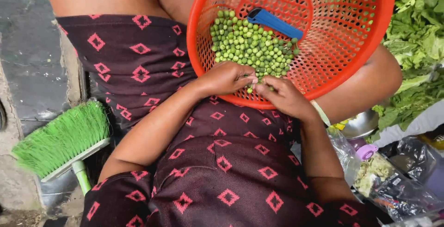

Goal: A person sits on the floor and plucks small green vegetables from their stems, collecting the produce in a red plastic basket.

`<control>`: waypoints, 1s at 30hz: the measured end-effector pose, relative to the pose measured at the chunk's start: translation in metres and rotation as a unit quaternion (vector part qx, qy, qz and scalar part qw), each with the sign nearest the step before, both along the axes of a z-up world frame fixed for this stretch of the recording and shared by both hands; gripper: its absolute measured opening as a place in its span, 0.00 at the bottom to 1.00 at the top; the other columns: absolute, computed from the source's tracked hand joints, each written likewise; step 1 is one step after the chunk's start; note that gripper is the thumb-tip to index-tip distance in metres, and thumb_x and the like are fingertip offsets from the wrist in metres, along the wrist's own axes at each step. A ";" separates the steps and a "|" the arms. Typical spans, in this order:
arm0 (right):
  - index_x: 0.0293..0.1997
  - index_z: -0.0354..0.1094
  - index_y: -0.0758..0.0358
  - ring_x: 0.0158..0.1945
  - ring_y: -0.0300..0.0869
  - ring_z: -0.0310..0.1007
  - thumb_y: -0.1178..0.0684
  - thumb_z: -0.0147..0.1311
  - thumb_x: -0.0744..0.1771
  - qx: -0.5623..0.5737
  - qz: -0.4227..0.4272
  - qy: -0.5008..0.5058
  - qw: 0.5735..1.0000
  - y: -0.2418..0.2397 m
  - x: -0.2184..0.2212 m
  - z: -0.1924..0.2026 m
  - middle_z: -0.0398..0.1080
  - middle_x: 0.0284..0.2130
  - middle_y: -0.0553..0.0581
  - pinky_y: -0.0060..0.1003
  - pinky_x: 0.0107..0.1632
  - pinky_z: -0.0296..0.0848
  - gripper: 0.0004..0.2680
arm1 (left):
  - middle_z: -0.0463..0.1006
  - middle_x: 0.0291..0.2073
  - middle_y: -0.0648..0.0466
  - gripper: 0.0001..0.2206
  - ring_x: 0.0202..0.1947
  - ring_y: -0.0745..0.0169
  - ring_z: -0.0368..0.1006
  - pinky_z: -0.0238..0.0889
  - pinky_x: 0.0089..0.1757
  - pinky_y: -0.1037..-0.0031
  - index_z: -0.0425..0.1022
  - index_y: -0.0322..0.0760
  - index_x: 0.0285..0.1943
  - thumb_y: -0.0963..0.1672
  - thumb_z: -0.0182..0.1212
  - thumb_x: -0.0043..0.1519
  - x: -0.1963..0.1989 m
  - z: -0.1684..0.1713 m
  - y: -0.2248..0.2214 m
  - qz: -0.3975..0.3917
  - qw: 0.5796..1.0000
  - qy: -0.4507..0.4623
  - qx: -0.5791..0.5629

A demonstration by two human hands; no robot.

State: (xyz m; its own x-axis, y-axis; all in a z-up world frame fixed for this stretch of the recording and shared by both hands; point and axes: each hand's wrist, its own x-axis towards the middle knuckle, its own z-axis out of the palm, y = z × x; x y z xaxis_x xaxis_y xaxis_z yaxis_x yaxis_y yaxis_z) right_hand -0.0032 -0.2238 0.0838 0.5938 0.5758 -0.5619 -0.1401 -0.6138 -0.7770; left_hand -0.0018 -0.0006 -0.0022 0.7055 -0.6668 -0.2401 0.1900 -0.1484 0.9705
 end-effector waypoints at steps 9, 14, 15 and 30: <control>0.36 0.67 0.64 0.26 0.49 0.66 0.55 0.46 0.74 -0.006 0.003 -0.088 0.996 0.012 -0.002 0.019 0.65 0.22 0.60 0.44 0.35 0.68 0.09 | 0.78 0.18 0.54 0.15 0.07 0.73 0.55 0.53 0.21 0.79 0.74 0.32 0.63 0.41 0.55 0.68 0.003 0.010 0.004 -0.002 0.998 0.049 -0.030; 0.40 0.70 0.65 0.26 0.30 0.58 0.56 0.43 0.74 0.055 -0.061 0.035 0.996 -0.007 -0.010 0.023 0.62 0.22 0.46 0.28 0.32 0.65 0.09 | 0.78 0.18 0.55 0.16 0.07 0.75 0.55 0.50 0.19 0.80 0.73 0.30 0.64 0.42 0.55 0.69 0.006 0.014 0.006 0.011 0.999 0.038 -0.009; 0.40 0.70 0.65 0.26 0.30 0.58 0.56 0.43 0.74 0.056 -0.062 0.033 0.996 -0.007 -0.012 0.016 0.62 0.22 0.46 0.28 0.32 0.65 0.09 | 0.78 0.18 0.55 0.16 0.07 0.75 0.55 0.50 0.19 0.80 0.73 0.30 0.64 0.42 0.55 0.69 0.006 0.014 0.008 0.010 0.999 0.036 -0.009; 0.40 0.67 0.70 0.25 0.29 0.57 0.50 0.44 0.74 0.112 -0.361 0.090 0.921 0.026 -0.052 -0.029 0.61 0.28 0.52 0.17 0.23 0.59 0.12 | 0.70 0.09 0.63 0.07 0.14 0.63 0.63 0.52 0.46 0.67 0.81 0.41 0.39 0.43 0.58 0.68 0.000 0.020 0.007 0.134 0.987 -0.066 -0.051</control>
State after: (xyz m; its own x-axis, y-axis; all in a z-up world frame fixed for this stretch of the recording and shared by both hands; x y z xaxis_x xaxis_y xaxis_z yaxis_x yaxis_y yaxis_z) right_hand -0.0549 -0.1976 0.0549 0.7766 0.1807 -0.6036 -0.5880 -0.1360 -0.7973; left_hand -0.0022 0.0062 0.0181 0.8805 -0.4681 -0.0756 0.0804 -0.0098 0.9967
